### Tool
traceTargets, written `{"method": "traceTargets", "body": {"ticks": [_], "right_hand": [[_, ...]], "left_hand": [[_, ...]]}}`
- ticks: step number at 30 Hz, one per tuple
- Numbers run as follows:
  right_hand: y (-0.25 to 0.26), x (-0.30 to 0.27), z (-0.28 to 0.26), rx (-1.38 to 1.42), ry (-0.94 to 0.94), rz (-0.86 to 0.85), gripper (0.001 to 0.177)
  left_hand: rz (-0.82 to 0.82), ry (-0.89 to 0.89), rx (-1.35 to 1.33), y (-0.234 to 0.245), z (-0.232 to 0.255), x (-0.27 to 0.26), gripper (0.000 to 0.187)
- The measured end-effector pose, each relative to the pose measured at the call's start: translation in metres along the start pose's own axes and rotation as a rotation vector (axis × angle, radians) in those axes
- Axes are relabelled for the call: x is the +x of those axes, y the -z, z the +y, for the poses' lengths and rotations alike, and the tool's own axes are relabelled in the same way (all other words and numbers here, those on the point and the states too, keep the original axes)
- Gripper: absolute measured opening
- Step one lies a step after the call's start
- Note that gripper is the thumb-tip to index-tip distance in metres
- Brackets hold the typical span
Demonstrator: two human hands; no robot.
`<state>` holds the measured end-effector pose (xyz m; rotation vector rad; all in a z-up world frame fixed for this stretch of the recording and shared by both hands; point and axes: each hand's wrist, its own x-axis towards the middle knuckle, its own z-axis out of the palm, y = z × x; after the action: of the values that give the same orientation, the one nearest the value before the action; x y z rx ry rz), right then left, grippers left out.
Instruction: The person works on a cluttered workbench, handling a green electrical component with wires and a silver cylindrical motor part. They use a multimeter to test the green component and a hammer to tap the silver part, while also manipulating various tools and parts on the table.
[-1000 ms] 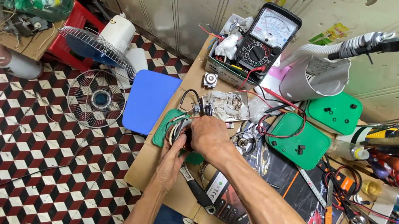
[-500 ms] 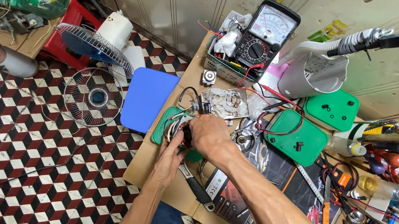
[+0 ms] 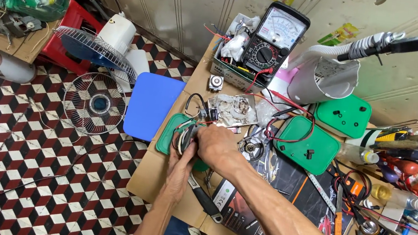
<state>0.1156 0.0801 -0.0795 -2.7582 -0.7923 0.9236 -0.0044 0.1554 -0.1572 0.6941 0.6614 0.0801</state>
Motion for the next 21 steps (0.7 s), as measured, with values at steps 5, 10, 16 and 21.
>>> {"method": "traceTargets", "body": {"ticks": [5, 10, 16, 21], "right_hand": [[0.0, 0.012, 0.021, 0.096, -0.151, -0.133, 0.027], [-0.006, 0.014, 0.039, 0.386, -0.283, -0.224, 0.024], [0.001, 0.009, 0.039, 0.697, -0.44, -0.363, 0.02], [-0.018, 0.001, 0.061, 0.847, -0.244, -0.325, 0.025]], "left_hand": [[0.054, -0.071, 0.142, -0.011, -0.004, -0.005, 0.091], [0.088, -0.065, 0.225, -0.025, 0.01, -0.015, 0.103], [0.127, -0.083, 0.372, -0.026, 0.017, -0.011, 0.119], [0.12, -0.126, 0.486, -0.012, 0.005, -0.001, 0.129]]}}
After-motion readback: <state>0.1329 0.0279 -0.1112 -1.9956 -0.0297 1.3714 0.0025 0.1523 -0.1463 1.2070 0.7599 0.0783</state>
